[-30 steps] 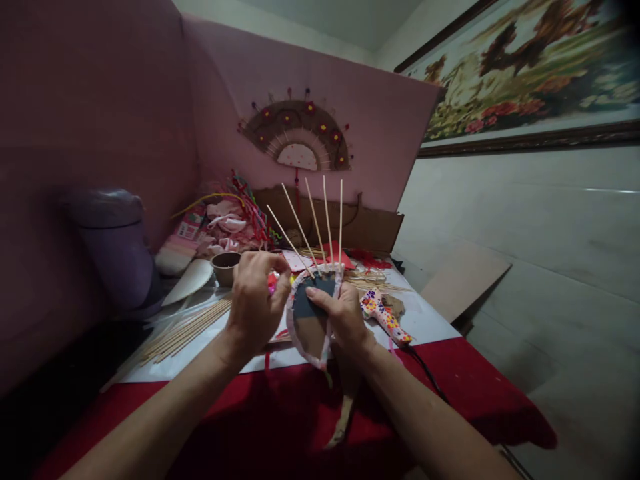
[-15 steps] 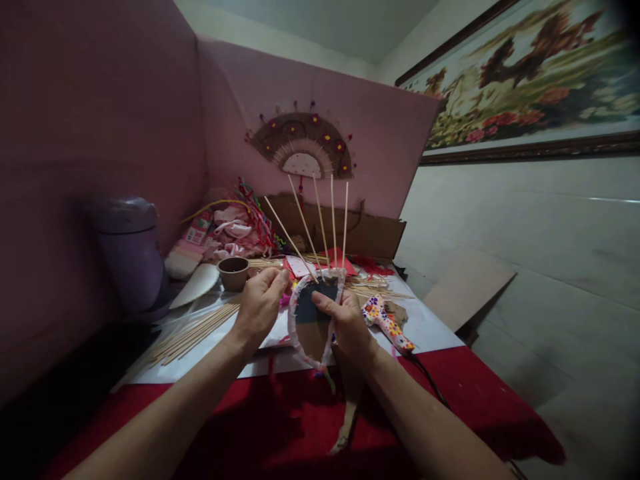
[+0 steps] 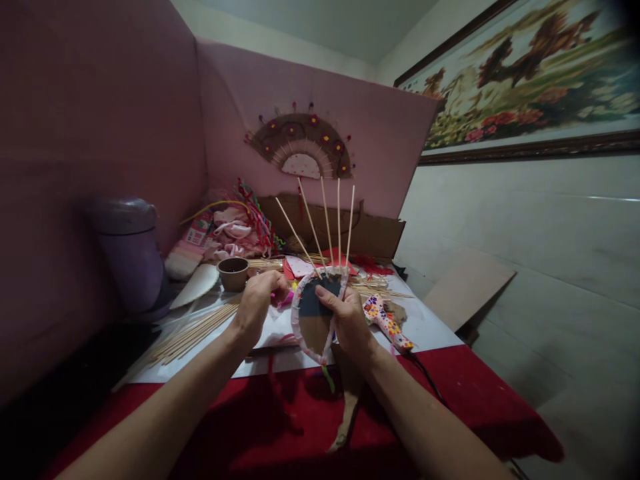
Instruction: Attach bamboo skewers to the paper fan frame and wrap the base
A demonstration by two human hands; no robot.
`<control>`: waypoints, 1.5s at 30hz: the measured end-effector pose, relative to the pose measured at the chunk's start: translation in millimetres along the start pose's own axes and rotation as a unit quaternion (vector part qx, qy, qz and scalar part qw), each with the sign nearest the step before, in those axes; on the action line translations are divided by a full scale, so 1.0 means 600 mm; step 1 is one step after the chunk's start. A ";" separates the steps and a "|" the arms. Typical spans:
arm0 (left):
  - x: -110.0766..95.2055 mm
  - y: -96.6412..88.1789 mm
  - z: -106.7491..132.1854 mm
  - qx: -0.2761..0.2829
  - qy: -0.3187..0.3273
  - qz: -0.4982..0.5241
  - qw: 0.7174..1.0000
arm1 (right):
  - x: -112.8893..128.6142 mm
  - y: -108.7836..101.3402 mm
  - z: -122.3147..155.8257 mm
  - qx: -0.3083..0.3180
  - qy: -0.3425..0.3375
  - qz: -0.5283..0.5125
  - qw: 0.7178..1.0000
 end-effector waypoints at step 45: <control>-0.009 0.018 0.001 0.054 0.041 0.079 0.995 | -0.009 0.015 0.005 0.061 0.030 0.069 0.995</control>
Point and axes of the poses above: each hand's wrist, its own z-axis away from the middle knuckle, its own y-axis out of the palm, x = y × z, the point moved 6 cm from there along -z, towards the middle knuckle, and after that the axes turned 10 degrees about x, right-handed, at the moved point
